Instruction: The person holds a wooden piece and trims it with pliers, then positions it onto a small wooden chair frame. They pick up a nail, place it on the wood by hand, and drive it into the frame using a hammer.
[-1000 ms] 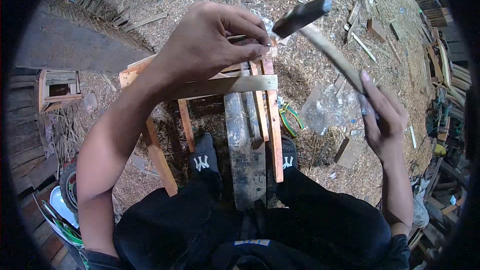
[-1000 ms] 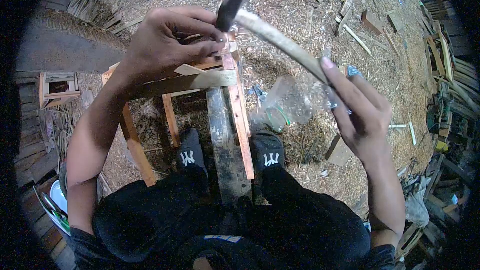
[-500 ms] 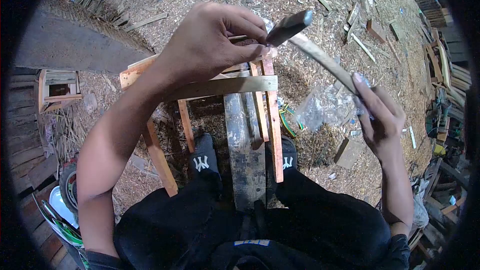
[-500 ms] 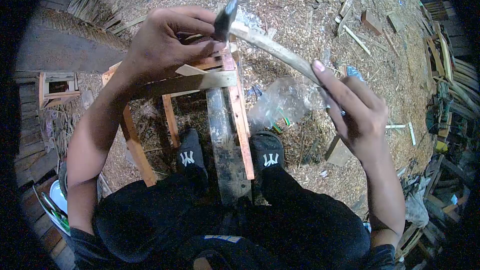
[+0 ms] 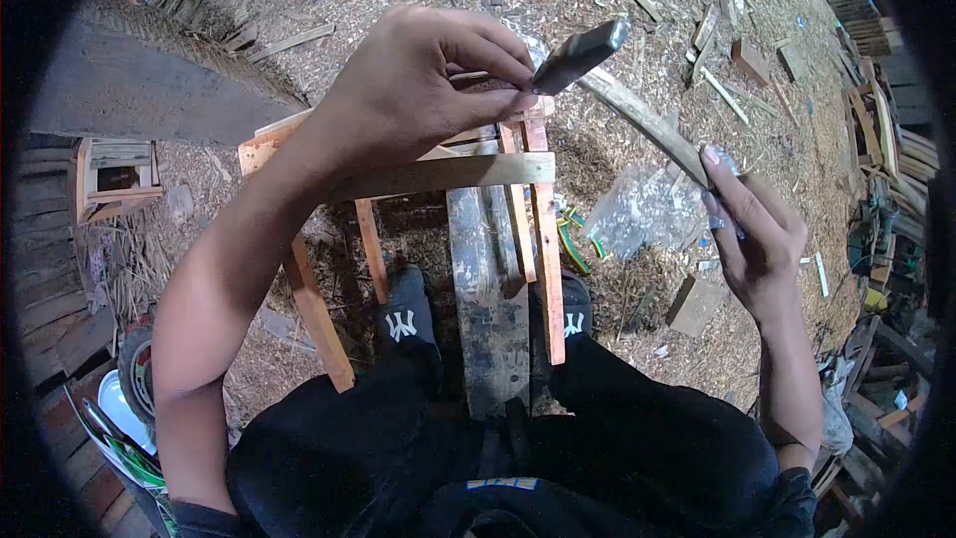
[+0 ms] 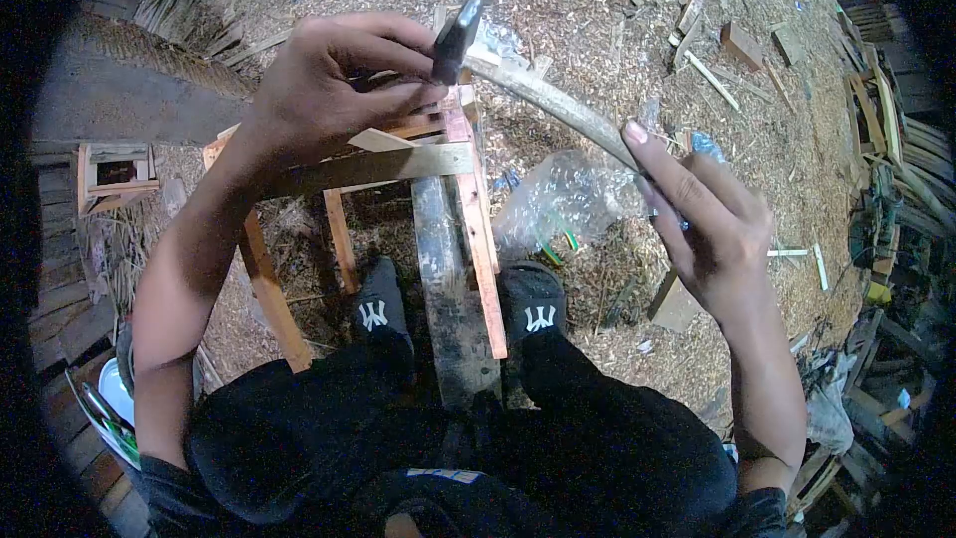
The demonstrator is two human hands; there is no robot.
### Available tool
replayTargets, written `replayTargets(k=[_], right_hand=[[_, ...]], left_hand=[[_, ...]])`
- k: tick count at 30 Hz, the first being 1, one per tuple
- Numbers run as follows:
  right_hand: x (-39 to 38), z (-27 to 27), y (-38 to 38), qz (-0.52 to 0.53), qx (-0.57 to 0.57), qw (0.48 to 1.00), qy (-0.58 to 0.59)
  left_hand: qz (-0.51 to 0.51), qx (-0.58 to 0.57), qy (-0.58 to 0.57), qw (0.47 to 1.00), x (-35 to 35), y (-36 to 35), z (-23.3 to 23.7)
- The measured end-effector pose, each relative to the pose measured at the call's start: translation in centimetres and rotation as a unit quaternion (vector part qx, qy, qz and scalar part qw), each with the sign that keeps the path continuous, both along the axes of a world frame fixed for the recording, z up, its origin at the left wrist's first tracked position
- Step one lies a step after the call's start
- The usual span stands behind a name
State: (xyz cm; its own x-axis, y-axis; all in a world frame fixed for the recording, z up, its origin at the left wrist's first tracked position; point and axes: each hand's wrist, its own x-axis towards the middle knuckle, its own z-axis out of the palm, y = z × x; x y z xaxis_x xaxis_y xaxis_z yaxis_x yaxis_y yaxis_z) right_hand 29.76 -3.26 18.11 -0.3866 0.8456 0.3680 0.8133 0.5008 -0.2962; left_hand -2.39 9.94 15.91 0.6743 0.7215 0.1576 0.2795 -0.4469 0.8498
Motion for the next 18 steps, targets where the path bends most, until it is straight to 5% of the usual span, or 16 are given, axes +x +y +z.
replayTargets(k=[18], right_hand=[[-0.1,0.7,0.5,0.04,0.042,0.998,-0.033]], left_hand=[[0.019,0.053,-0.022,0.998,0.5,0.2,-0.2]])
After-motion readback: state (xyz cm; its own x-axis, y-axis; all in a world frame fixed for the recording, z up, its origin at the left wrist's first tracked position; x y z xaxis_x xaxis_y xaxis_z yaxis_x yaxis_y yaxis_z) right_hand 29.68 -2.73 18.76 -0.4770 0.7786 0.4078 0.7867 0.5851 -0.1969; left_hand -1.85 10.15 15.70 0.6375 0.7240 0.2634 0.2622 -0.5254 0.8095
